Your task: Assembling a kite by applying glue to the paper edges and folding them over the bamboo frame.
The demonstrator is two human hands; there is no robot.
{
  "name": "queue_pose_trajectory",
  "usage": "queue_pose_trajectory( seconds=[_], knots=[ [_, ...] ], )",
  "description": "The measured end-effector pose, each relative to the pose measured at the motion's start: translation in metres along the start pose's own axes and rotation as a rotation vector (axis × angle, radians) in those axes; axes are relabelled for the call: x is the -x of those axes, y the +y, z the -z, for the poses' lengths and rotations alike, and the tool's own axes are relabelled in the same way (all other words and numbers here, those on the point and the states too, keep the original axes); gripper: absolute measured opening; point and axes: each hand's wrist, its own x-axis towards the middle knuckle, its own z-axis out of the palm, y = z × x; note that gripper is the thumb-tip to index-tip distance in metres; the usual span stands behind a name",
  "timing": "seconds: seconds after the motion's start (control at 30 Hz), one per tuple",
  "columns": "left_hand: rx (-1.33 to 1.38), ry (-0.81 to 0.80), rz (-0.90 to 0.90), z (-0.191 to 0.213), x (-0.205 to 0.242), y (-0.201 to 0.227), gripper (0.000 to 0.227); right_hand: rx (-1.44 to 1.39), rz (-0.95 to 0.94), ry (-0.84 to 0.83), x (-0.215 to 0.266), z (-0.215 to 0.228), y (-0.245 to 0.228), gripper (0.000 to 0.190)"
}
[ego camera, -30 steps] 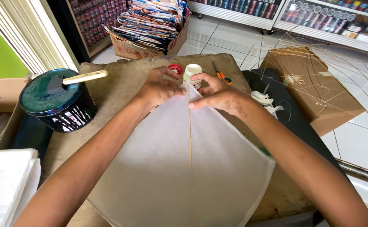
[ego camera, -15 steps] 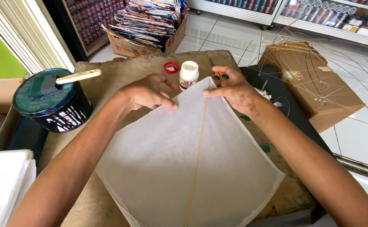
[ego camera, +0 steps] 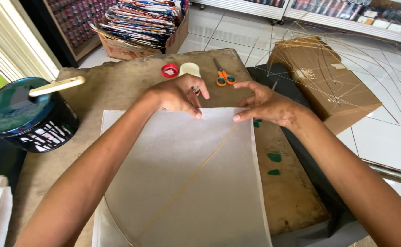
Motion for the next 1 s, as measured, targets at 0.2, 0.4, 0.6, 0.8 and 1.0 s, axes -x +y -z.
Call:
queue_pose_trajectory(
  seconds=[0.2,0.4,0.6,0.8,1.0],
  knots=[
    [0.029,-0.089,-0.048,-0.019,-0.018,0.018,0.061,0.073,0.093,-0.05,0.018,0.015,-0.012,0.107],
    [-0.033,-0.162,-0.055,-0.022,-0.018,0.028,0.065,0.141,0.046,-0.14,0.029,0.021,-0.006,0.115],
    [-0.191,-0.233,0.092,-0.012,0.009,0.03,0.065,0.145,0.052,-0.177,0.04,0.026,0.0,0.109],
    [-0.166,-0.201,0.062,-0.012,0.002,0.017,0.061,0.181,0.012,-0.233,0.034,0.017,-0.008,0.105],
    [-0.19,-0.193,0.038,-0.013,-0.006,0.016,0.059,0.183,0.012,-0.235,0.024,0.009,-0.004,0.101]
  ],
)
